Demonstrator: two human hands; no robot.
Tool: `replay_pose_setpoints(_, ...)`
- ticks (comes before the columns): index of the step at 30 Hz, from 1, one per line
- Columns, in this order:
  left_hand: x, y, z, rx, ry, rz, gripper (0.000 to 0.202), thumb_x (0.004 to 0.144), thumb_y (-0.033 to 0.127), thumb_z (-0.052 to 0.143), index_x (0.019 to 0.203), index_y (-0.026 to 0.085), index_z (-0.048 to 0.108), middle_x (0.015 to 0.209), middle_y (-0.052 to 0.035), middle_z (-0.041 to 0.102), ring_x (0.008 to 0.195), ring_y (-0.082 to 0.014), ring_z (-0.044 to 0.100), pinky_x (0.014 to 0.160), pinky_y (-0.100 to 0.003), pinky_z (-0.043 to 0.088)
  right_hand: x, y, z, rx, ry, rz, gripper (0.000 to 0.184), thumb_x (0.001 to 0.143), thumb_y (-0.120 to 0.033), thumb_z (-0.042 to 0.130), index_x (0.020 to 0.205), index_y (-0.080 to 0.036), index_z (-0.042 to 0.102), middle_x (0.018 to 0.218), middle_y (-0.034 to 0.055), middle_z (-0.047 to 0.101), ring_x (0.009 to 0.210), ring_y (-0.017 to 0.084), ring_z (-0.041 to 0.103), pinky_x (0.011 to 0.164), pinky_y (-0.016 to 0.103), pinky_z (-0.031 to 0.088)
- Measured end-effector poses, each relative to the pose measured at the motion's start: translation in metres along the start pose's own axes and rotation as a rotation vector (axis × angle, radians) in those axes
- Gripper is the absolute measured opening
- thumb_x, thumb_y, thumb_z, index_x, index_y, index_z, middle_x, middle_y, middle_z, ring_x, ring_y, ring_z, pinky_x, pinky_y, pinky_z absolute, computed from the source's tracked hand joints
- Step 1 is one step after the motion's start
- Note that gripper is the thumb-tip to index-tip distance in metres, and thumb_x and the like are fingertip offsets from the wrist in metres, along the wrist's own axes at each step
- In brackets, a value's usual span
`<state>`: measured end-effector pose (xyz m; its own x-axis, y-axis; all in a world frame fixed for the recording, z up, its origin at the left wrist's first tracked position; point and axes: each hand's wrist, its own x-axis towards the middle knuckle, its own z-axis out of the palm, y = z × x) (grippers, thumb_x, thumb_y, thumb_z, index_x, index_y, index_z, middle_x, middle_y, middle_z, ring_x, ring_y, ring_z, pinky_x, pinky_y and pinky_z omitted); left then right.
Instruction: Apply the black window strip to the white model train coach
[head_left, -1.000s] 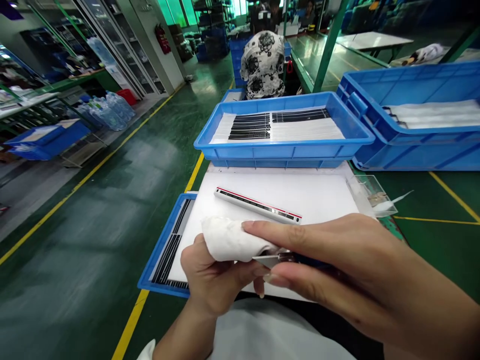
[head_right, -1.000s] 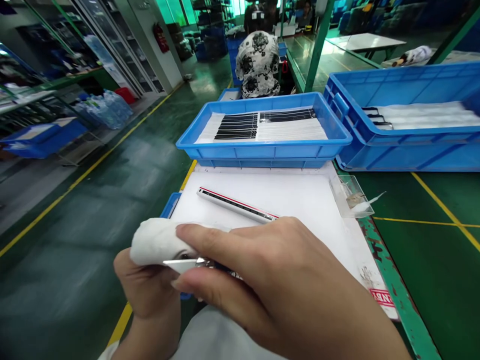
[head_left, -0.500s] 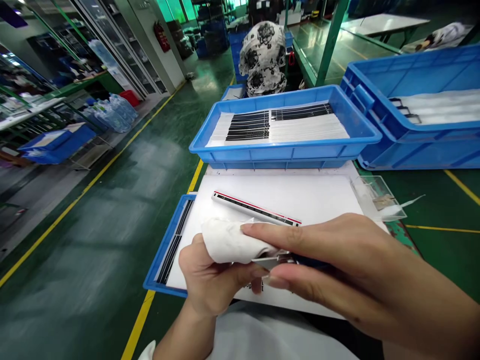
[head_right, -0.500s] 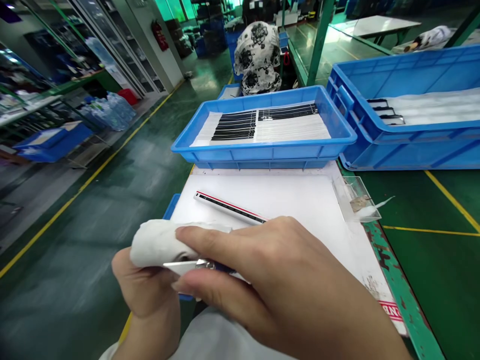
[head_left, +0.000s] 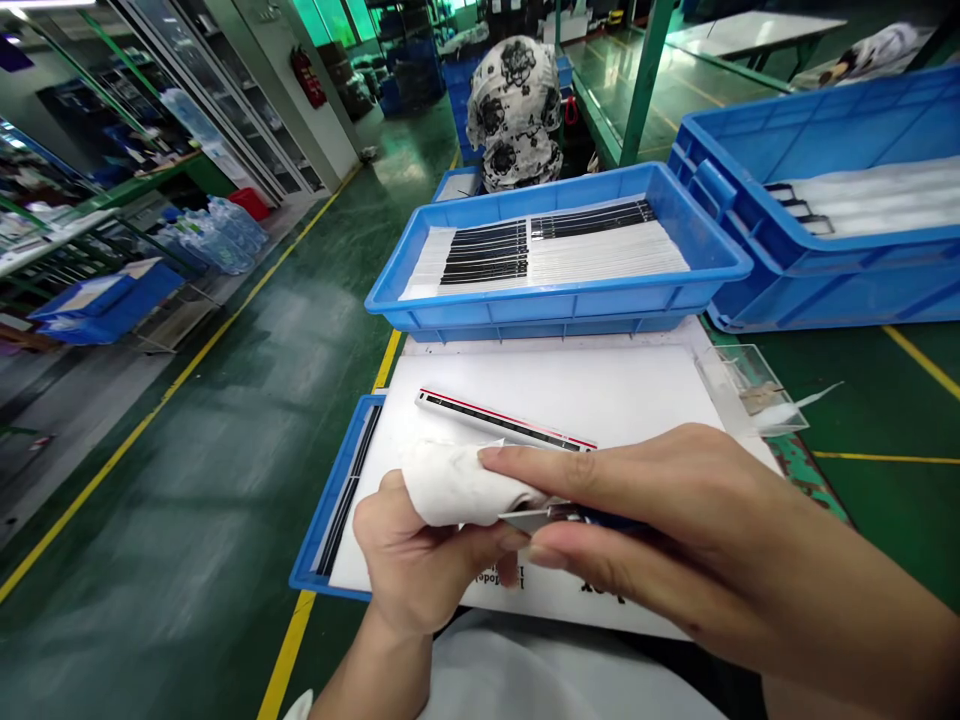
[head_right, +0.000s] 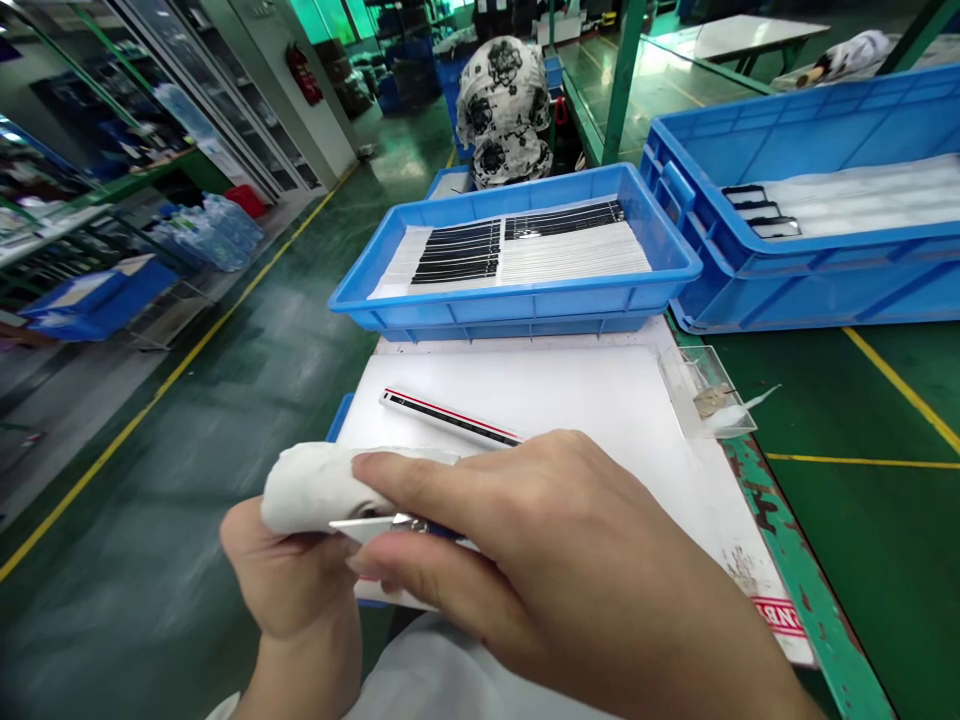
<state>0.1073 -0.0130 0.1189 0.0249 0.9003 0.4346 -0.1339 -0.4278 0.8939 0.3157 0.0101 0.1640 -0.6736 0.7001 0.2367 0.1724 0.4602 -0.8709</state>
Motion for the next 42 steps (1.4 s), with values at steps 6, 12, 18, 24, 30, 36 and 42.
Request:
replay_pose_setpoints(6,0.006,0.003,0.004,0.109,0.049,0.028,0.017,0.073,0.030,0.096,0.089,0.030,0.089,0.058,0.0011,0.076,0.029,-0.0162,0.060,0.027,-0.018,0.048,0.000,0.002,0.000,0.022,-0.011,0.022,0.020,0.112,-0.033,0.060,0.127,-0.027,0.071,0.095,-0.0062,0.078,0.073,0.013,0.069,0.062,0.029,0.042)
replay_pose_setpoints(12,0.009,0.005,0.006,0.170,0.058,0.072,0.010,0.072,0.026,0.095,0.077,0.026,0.087,0.051,0.0022,0.071,0.026,-0.0156,0.057,0.026,-0.020,0.046,0.000,0.002,-0.002,0.048,-0.015,-0.008,0.017,0.110,-0.030,0.064,0.125,-0.027,0.071,0.092,-0.0081,0.076,0.067,0.010,0.065,0.060,0.025,0.040)
replay_pose_setpoints(18,0.004,0.004,0.004,0.083,0.006,0.029,0.029,0.074,0.020,0.094,0.098,0.035,0.088,0.061,0.0039,0.078,0.031,-0.0163,0.062,0.028,-0.019,0.049,-0.001,0.003,-0.003,0.023,-0.025,0.011,0.016,0.111,-0.031,0.063,0.123,-0.026,0.072,0.087,-0.0057,0.074,0.066,0.011,0.064,0.062,0.021,0.042)
replay_pose_setpoints(24,0.004,0.001,0.002,0.059,-0.042,0.021,0.031,0.077,0.023,0.092,0.102,0.039,0.087,0.065,0.0040,0.079,0.032,-0.0174,0.064,0.028,-0.021,0.050,-0.002,0.001,-0.001,0.018,-0.031,0.031,0.018,0.111,-0.032,0.061,0.124,-0.027,0.072,0.090,-0.0052,0.075,0.067,0.010,0.064,0.064,0.019,0.043)
replay_pose_setpoints(30,0.002,0.002,0.000,0.030,-0.003,0.017,0.028,0.073,0.017,0.094,0.095,0.033,0.088,0.061,0.0026,0.078,0.031,-0.0174,0.063,0.029,-0.019,0.051,-0.002,0.001,0.004,0.021,-0.007,0.013,0.027,0.112,-0.030,0.059,0.137,-0.030,0.070,0.099,-0.0036,0.080,0.076,0.012,0.070,0.066,0.021,0.044)
replay_pose_setpoints(36,0.003,0.003,0.000,0.082,0.050,0.025,0.024,0.068,0.018,0.097,0.087,0.028,0.089,0.058,0.0020,0.076,0.030,-0.0167,0.062,0.028,-0.019,0.050,0.000,0.002,0.005,0.046,-0.009,0.002,0.029,0.111,-0.030,0.062,0.140,-0.028,0.068,0.095,-0.0050,0.078,0.069,0.009,0.066,0.066,0.020,0.044)
replay_pose_setpoints(42,0.002,0.003,-0.005,0.051,0.004,-0.020,0.024,0.069,0.018,0.097,0.089,0.028,0.089,0.061,0.0009,0.077,0.031,-0.0190,0.063,0.027,-0.021,0.049,0.000,0.002,0.006,0.011,-0.003,0.007,0.027,0.111,-0.033,0.062,0.137,-0.029,0.070,0.088,-0.0047,0.076,0.062,0.008,0.061,0.061,0.019,0.041)
